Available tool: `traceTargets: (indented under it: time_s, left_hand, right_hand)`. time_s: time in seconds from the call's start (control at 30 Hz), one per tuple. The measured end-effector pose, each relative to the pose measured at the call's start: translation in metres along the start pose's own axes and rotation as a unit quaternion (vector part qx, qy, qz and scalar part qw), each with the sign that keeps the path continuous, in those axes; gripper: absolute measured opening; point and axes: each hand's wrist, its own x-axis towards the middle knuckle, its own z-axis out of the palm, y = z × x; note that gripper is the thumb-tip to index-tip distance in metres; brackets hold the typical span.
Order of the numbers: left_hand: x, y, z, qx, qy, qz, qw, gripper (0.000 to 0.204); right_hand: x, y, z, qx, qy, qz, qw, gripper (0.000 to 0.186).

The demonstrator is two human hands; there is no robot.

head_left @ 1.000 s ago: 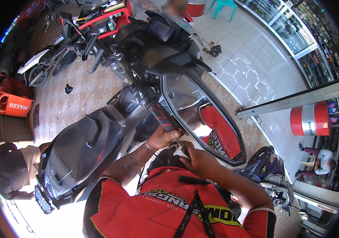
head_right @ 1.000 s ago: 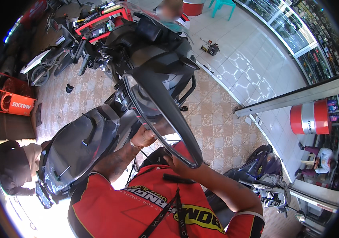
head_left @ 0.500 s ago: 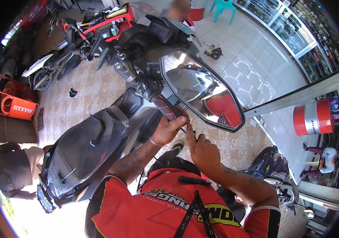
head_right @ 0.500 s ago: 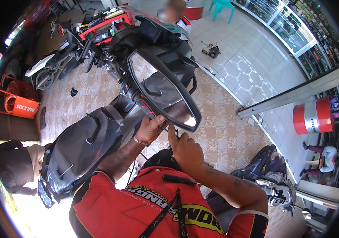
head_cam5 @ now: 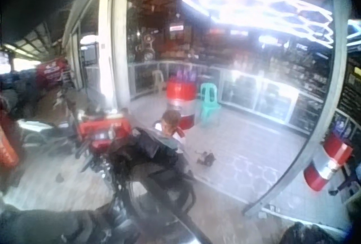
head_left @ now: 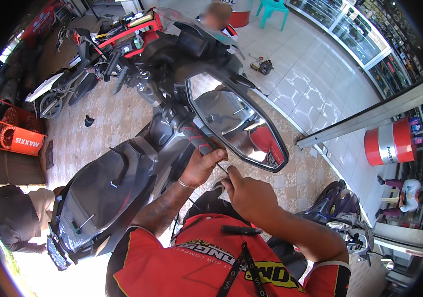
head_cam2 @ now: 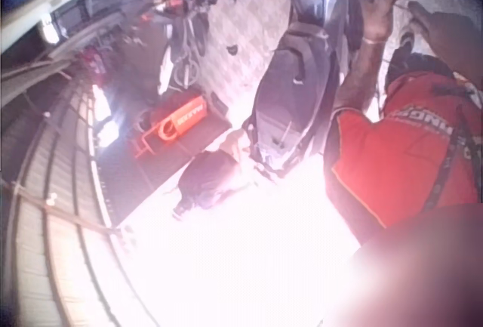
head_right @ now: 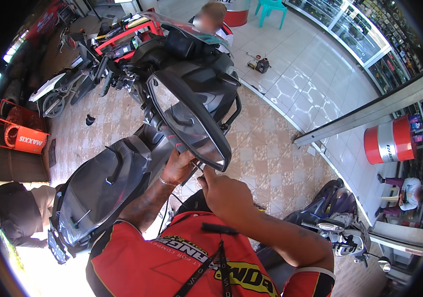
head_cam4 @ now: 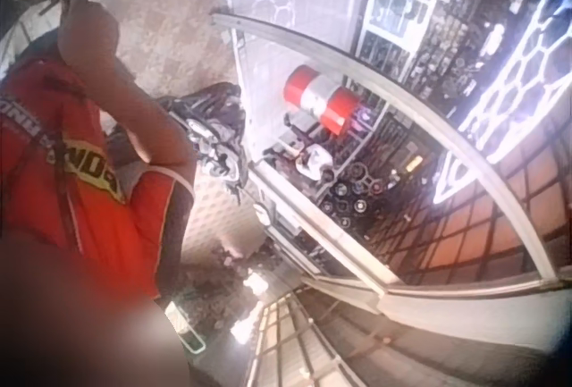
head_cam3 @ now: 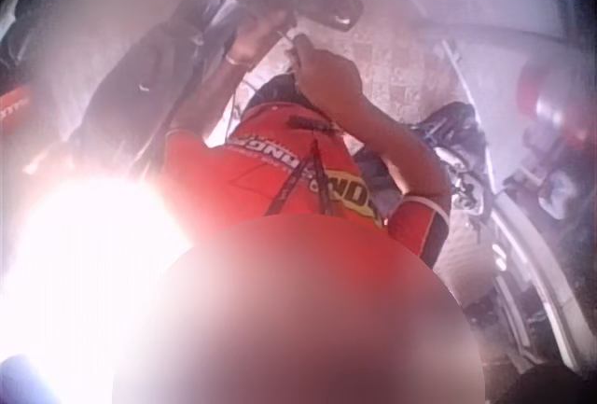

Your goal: The person uses a screwdriver to adjust the motorcycle's side mirror and then applies lubricant from a syringe to the handlebar area. The person handles a packaged tool kit and a syringe during the task.

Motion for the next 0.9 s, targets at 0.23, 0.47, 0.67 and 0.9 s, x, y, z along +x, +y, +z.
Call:
traceTargets:
  time_s: [0.23,0.47,0.67,0.9]
  left_hand:
    - [-0.002,-0.007,-0.002,-0.006,0.028,-0.013,1.000,0.026]
    - [-0.001,-0.008,0.004,-0.010,0.041,-0.005,0.999,0.024]
    - [0.005,-0.006,0.009,-0.014,0.036,-0.001,0.999,0.028]
    - [0.009,-0.014,0.002,0.001,0.029,0.025,0.999,0.033]
  right_hand:
    - [0.010,0.019,0.056,-0.241,0.132,-0.034,0.961,0.045]
    - [0.004,0.028,0.039,-0.147,0.103,-0.068,0.981,0.043]
    - [-0.001,-0.005,0.033,-0.296,0.127,0.029,0.946,0.041]
    - [0.027,0.048,0.048,-0.287,0.202,-0.090,0.932,0.045]
